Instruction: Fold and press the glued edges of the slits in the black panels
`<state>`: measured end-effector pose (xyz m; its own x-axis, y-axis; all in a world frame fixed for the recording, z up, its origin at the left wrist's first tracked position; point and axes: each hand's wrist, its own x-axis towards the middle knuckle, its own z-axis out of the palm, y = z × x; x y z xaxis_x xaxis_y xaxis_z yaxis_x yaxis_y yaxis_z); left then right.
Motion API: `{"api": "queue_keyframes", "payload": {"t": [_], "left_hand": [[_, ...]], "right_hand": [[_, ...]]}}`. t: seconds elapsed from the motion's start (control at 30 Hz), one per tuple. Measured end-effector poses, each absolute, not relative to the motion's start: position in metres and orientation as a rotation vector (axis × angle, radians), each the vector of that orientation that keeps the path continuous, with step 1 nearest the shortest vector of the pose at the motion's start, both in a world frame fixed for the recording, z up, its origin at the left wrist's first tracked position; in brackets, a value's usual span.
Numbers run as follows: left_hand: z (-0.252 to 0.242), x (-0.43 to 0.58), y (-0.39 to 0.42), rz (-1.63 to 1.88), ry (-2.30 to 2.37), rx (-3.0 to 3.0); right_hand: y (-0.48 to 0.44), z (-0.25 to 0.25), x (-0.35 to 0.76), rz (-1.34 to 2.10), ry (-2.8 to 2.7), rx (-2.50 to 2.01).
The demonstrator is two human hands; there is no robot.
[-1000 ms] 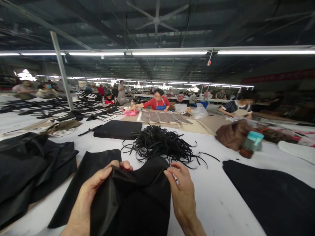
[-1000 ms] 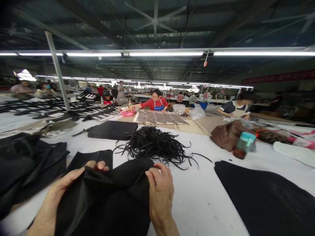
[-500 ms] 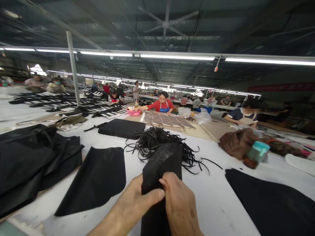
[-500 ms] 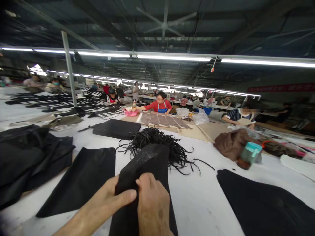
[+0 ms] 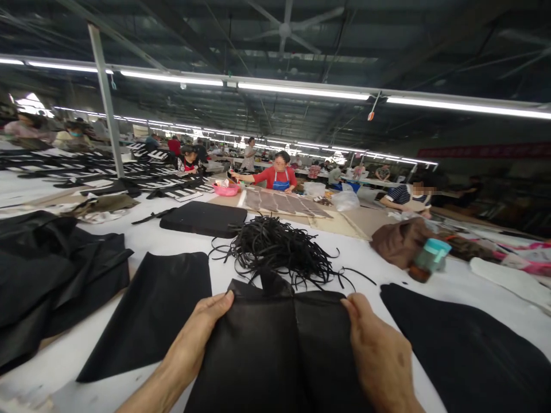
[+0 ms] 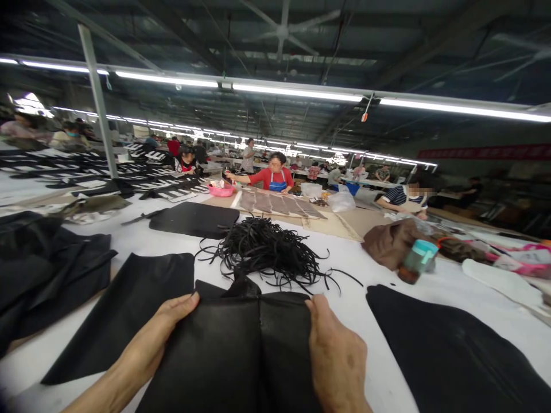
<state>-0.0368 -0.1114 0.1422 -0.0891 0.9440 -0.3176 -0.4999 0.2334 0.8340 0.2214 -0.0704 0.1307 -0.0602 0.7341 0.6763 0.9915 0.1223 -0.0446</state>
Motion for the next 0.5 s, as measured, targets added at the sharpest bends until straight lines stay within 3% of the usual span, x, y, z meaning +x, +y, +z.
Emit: {"api": "queue_keyframes", "payload": {"t": [0.27,0.5], "left_hand": [[0.126,-0.061,-0.105,1.427,1.106,0.627],[0.120,-0.079,-0.108,1.455,1.289,0.477]], "right_hand": [[-0.069,0.142,0.283,-0.593,-1.743,-2.057],[-0.087,0.147,0.343,-0.291,-1.585,-2.143]]}}
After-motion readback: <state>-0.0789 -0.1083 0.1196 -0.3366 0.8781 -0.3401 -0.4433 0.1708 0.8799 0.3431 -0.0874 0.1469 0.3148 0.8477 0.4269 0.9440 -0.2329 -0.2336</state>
